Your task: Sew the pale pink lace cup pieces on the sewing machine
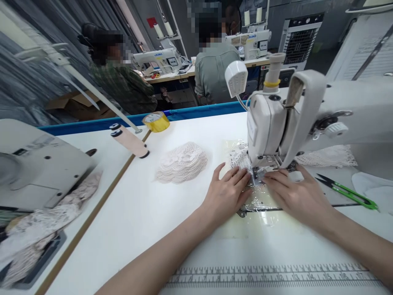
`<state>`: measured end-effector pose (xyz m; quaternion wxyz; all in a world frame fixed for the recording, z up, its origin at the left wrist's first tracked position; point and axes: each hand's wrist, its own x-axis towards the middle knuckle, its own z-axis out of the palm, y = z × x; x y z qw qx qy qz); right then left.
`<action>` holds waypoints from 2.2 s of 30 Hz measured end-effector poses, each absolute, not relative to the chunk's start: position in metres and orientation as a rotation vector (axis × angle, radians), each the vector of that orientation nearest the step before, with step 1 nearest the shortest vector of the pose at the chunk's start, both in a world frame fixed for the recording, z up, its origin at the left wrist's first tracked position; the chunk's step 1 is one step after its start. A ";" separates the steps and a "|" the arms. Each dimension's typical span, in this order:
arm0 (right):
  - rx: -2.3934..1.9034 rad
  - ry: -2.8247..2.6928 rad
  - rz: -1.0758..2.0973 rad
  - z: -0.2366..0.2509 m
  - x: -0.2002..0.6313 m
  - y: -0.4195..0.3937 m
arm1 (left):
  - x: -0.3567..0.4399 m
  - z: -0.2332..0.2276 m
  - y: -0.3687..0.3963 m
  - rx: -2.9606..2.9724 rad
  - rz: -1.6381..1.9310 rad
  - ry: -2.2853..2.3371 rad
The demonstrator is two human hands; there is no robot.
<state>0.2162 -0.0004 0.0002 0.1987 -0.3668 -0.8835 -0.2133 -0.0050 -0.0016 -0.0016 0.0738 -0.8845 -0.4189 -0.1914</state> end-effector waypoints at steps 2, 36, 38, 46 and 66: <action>-1.004 -2.467 -0.602 0.000 0.219 0.000 | -0.006 -0.002 -0.002 -2.653 -0.539 -1.259; -0.708 -2.373 0.011 0.009 0.217 -0.010 | -0.001 0.016 -0.026 -2.711 -0.715 -1.580; -0.858 -2.283 0.201 0.010 0.212 -0.013 | -0.002 0.015 -0.026 -2.748 -0.851 -1.537; -1.114 -2.066 0.986 0.012 0.203 -0.016 | 0.000 0.021 -0.028 -2.798 -1.233 -1.404; -0.939 -2.125 0.835 0.012 0.203 -0.021 | 0.004 0.014 -0.032 -2.723 -1.177 -1.137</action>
